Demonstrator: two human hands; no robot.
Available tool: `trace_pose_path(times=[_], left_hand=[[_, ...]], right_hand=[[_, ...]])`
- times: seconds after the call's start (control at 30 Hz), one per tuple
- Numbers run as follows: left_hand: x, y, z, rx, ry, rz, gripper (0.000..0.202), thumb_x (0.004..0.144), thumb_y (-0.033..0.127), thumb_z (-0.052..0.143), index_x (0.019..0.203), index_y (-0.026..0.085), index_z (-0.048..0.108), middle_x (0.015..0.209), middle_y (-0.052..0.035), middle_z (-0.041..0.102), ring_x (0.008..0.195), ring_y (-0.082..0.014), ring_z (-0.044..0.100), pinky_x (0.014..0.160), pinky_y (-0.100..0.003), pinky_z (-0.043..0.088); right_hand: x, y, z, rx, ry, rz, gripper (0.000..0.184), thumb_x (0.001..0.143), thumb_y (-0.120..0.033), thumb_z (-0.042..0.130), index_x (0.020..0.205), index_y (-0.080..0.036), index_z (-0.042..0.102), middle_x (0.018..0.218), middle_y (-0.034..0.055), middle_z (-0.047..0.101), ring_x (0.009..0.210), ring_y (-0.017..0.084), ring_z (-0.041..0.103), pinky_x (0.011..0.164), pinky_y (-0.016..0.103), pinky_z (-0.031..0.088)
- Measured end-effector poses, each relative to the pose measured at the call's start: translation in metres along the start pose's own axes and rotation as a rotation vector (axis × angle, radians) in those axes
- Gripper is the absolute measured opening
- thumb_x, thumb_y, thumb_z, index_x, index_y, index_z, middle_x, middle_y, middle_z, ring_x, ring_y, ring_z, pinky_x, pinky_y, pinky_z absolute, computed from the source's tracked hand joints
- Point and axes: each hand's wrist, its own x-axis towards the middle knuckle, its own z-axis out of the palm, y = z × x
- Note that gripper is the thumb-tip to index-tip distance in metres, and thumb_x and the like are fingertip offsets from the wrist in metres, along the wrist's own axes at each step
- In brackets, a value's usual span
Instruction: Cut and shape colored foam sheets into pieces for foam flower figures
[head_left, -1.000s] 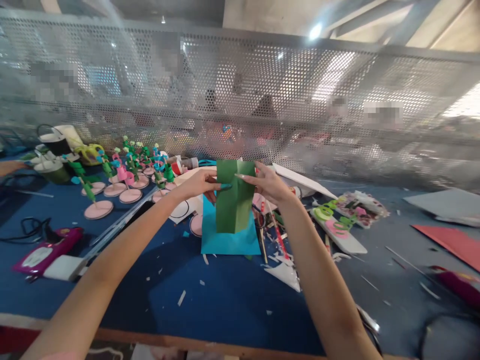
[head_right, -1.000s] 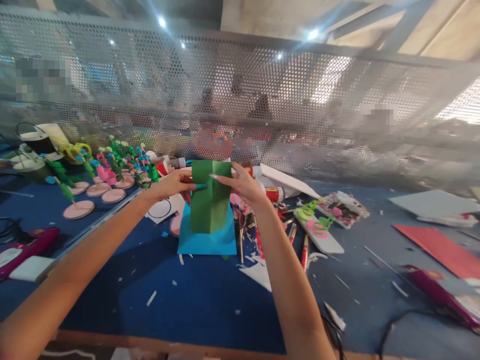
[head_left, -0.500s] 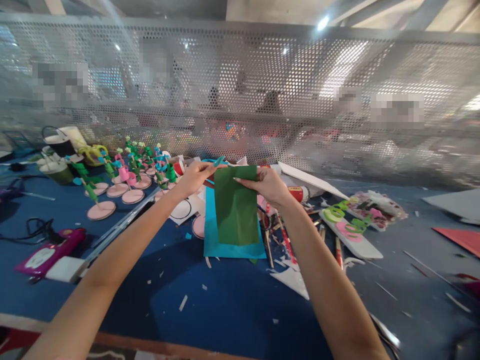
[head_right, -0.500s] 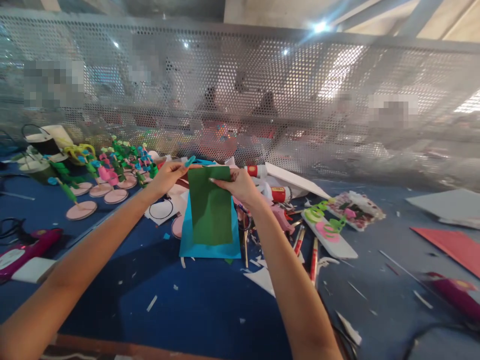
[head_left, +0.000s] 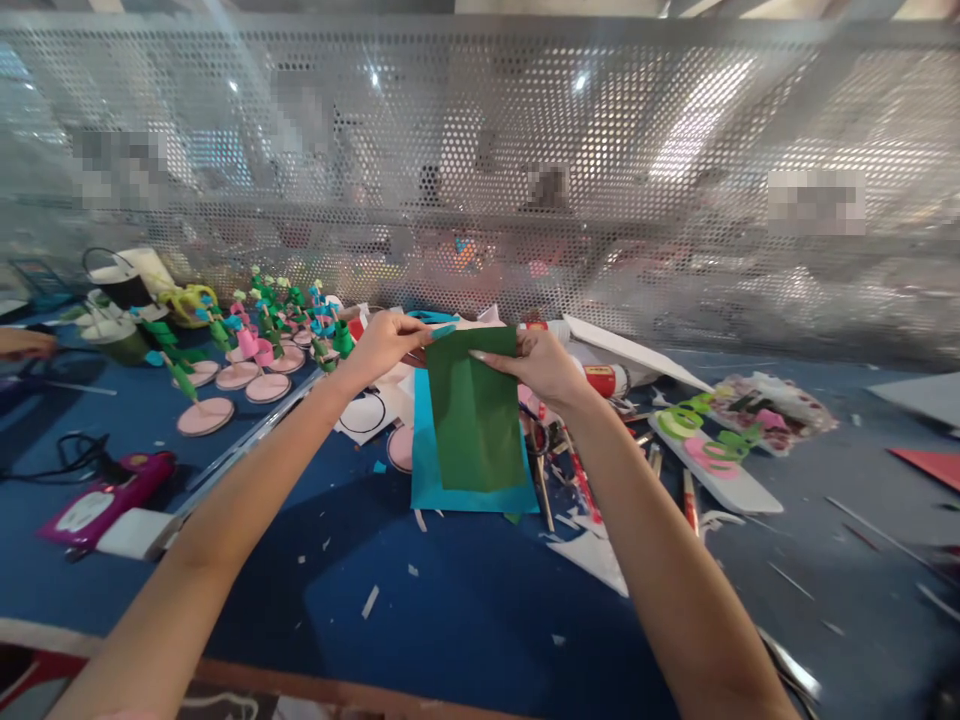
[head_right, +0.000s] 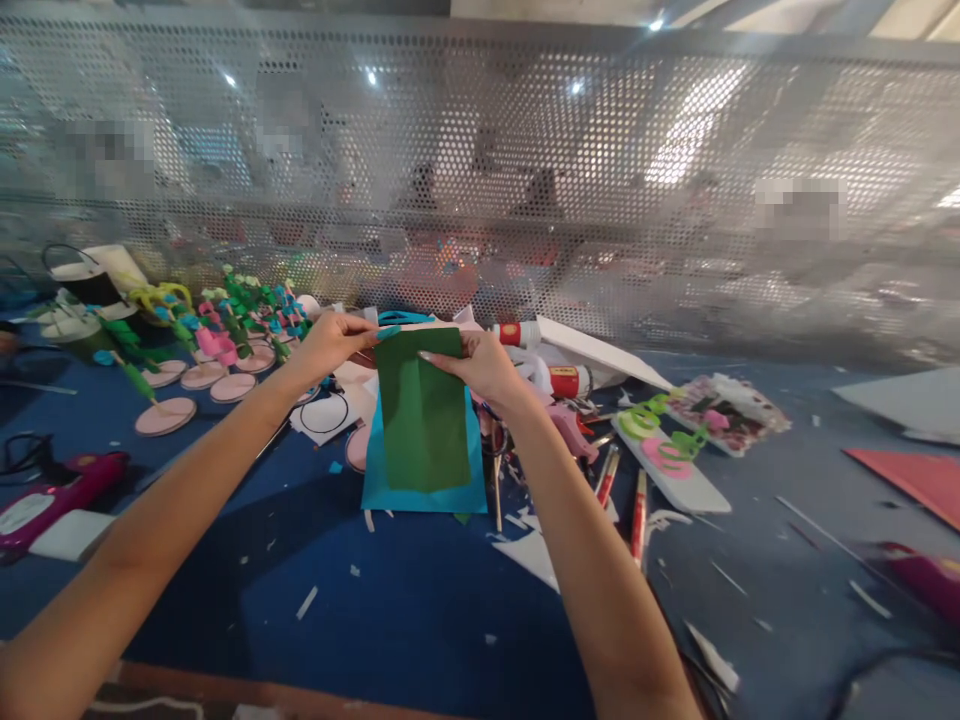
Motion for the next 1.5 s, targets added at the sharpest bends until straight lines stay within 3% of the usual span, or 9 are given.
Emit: trace_pose_path(times=[0.17,0.5,1.0,1.33,1.5], left_hand=[[0.004,-0.005,0.000,0.030,0.065,-0.013,0.035,0.073,0.044,0.065,0.077,0.010,0.068,0.061,-0.0046,0.067,0.061,-0.0153,0.067,0.063,-0.027,0.056],[-0.001,0.001,0.000,0.114,0.063,0.050,0.031,0.072,0.040,0.067,0.074,0.009,0.069,0.062,-0.0062,0.068,0.061,-0.0160,0.067,0.061,-0.026,0.057],[0.002,0.000,-0.007,0.167,-0.114,0.072,0.032,0.074,0.039,0.064,0.091,0.012,0.071,0.082,-0.0077,0.072,0.072,-0.0158,0.068,0.067,-0.026,0.057],[0.009,-0.014,-0.007,0.183,0.002,0.142,0.031,0.071,0.041,0.066,0.085,0.014,0.072,0.072,-0.0055,0.071,0.064,-0.0140,0.067,0.063,-0.024,0.056],[0.007,-0.012,-0.006,0.116,0.006,0.074,0.025,0.071,0.035,0.069,0.082,0.012,0.072,0.067,-0.0051,0.070,0.061,-0.0130,0.067,0.065,-0.024,0.057]], right_hand=[[0.001,0.004,-0.002,0.007,0.003,-0.012,0.037,0.050,-0.038,0.081,0.081,-0.020,0.072,0.085,0.0032,0.073,0.081,0.022,0.067,0.079,0.038,0.057],[0.000,0.005,-0.002,0.022,0.003,0.033,0.033,0.051,-0.036,0.080,0.079,-0.020,0.072,0.084,0.0026,0.073,0.078,0.021,0.068,0.079,0.036,0.057],[0.001,0.007,-0.005,-0.015,0.024,0.055,0.038,0.050,-0.037,0.080,0.082,-0.017,0.072,0.088,0.0047,0.073,0.082,0.023,0.067,0.080,0.038,0.056],[-0.001,0.006,-0.003,-0.027,0.019,0.049,0.040,0.049,-0.039,0.080,0.082,-0.019,0.072,0.092,0.0053,0.072,0.089,0.026,0.066,0.083,0.040,0.055],[0.000,0.007,-0.004,-0.072,-0.020,0.019,0.044,0.053,-0.045,0.078,0.087,-0.019,0.071,0.098,0.0067,0.071,0.092,0.026,0.065,0.082,0.039,0.056]])
